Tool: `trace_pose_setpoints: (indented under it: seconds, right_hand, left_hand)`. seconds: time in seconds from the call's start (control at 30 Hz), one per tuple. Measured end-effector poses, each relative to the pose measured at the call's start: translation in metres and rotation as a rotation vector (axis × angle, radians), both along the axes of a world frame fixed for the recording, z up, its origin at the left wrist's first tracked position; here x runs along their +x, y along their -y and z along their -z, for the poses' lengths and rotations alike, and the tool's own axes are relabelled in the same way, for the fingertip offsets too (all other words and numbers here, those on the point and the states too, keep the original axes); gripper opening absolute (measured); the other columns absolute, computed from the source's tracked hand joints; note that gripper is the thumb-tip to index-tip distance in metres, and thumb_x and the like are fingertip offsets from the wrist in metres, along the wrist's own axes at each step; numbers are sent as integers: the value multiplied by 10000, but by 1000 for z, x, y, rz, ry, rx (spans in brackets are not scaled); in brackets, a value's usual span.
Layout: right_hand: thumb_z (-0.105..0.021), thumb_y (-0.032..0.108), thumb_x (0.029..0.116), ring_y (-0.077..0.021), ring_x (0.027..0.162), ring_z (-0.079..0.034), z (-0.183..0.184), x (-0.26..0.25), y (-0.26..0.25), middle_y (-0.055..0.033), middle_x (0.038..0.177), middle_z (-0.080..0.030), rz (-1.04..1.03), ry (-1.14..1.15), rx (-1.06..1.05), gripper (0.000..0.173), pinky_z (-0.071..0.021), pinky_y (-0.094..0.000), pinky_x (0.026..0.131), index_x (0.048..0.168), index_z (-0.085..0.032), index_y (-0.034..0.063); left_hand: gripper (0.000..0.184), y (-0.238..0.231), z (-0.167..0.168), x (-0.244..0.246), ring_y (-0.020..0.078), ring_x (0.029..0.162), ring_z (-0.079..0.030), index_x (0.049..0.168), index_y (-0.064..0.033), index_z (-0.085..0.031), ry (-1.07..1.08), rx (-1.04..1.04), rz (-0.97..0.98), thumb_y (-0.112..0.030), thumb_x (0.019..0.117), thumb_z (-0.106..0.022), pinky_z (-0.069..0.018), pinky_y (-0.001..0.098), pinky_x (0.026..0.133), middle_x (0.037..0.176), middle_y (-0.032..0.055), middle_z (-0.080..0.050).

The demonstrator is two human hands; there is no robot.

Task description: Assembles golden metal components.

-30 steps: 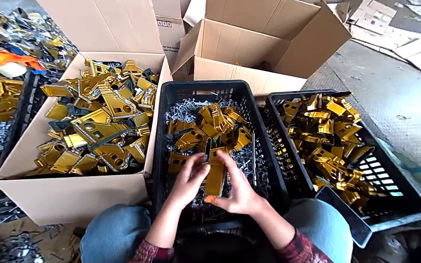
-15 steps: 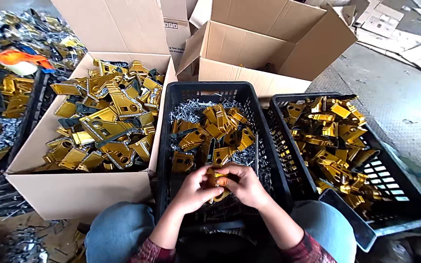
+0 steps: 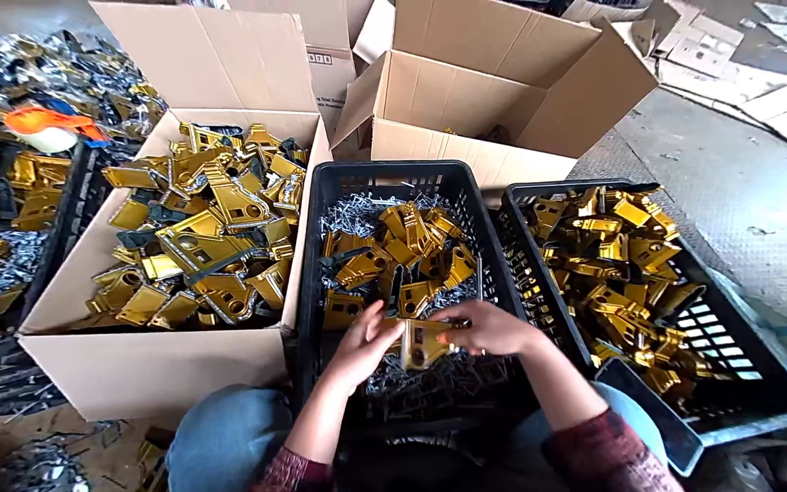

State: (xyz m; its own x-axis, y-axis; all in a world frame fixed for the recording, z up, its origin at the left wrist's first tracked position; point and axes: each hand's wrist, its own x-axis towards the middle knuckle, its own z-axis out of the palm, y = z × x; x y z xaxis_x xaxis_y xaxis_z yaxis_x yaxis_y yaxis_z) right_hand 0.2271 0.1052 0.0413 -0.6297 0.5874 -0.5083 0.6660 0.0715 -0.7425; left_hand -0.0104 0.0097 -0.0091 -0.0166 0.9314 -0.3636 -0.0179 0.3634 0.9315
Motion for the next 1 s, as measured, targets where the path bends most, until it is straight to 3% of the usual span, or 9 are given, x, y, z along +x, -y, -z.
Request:
trace_pose_setpoints:
  seconds: [0.13,0.2,0.27,0.4,0.57,0.7,0.8,0.9,1.0]
  right_hand:
    - [-649,134,987,-243,725,-673,-35,22,-64,-165,900,-726,346,-1,391,203,-579,-485,718,1111,-748,7]
    - [-645,217,1013,-273,933,-718,-47,24,-94,-206,1139,-689,755,-264,492,392,-618,-480,810,1321,-618,-25]
    - [-658,334,997,-313,1129,-686,-51,12,-110,-207,1420,-558,849,-399,506,695,-623,-518,859,1573,-370,72]
    - [-650,364,1000,-324,754,-744,5,-59,-72,-209,994,-729,498,-39,437,487,-634,-534,680,1351,-594,30]
    - [-685,465,957,-434,973,-711,69,-133,-28,-209,996,-729,440,313,467,770,-548,-623,835,1565,-335,147]
    - [-706,236,917,-399,830,-719,56,-124,-13,-182,959,-735,425,65,697,501,-561,-613,714,1401,-598,161]
    - [-706,178,853,-212,783,-709,39,-100,13,-146,1040,-701,167,-423,994,327,-616,-406,633,1129,-677,6]
    - [-758,274,909,-189,1017,-714,40,-77,19,-159,1212,-692,-57,-619,830,314,-624,-344,781,1050,-647,17]
    - [-713,281,953,-316,994,-710,65,-52,0,-165,1131,-722,37,-37,609,320,-579,-518,869,1165,-720,41]
  left_hand:
    - [506,-5,-6,-8,271,1355,-516,1481,-25,-469,20,148,-348,-281,1048,-524,-480,472,1066,1513,156,-488]
    - [448,-4,-17,-11,268,1338,-532,1457,-29,-482,118,159,-454,-257,1071,-465,-490,465,1052,1480,147,-517]
    - [423,-4,-23,-12,255,1324,-542,1444,-30,-488,189,148,-519,-238,1081,-428,-489,454,1047,1466,142,-528]
    - [396,-8,-22,-10,237,1286,-569,1432,-50,-502,283,70,-549,-240,1094,-422,-493,444,1023,1435,129,-557]
    - [418,-8,-19,-6,258,1270,-580,1476,-98,-464,429,-85,-534,-276,1099,-431,-494,470,1001,1439,129,-555]
    - [678,-6,-27,-4,371,1313,-544,1613,-160,-237,598,-314,-512,-536,1067,-377,-503,566,968,1568,182,-410]
    - [817,-5,-31,-2,394,1230,-600,1602,-174,-211,748,-301,-437,-714,998,-318,-542,587,908,1484,208,-489]
    - [282,-10,-25,3,233,895,-714,1270,-31,-533,728,33,-562,-225,1088,-439,-613,396,788,1046,150,-693]
    - [394,-15,-16,-2,282,933,-701,1351,-3,-442,515,191,-674,78,971,-510,-608,446,794,1132,193,-647]
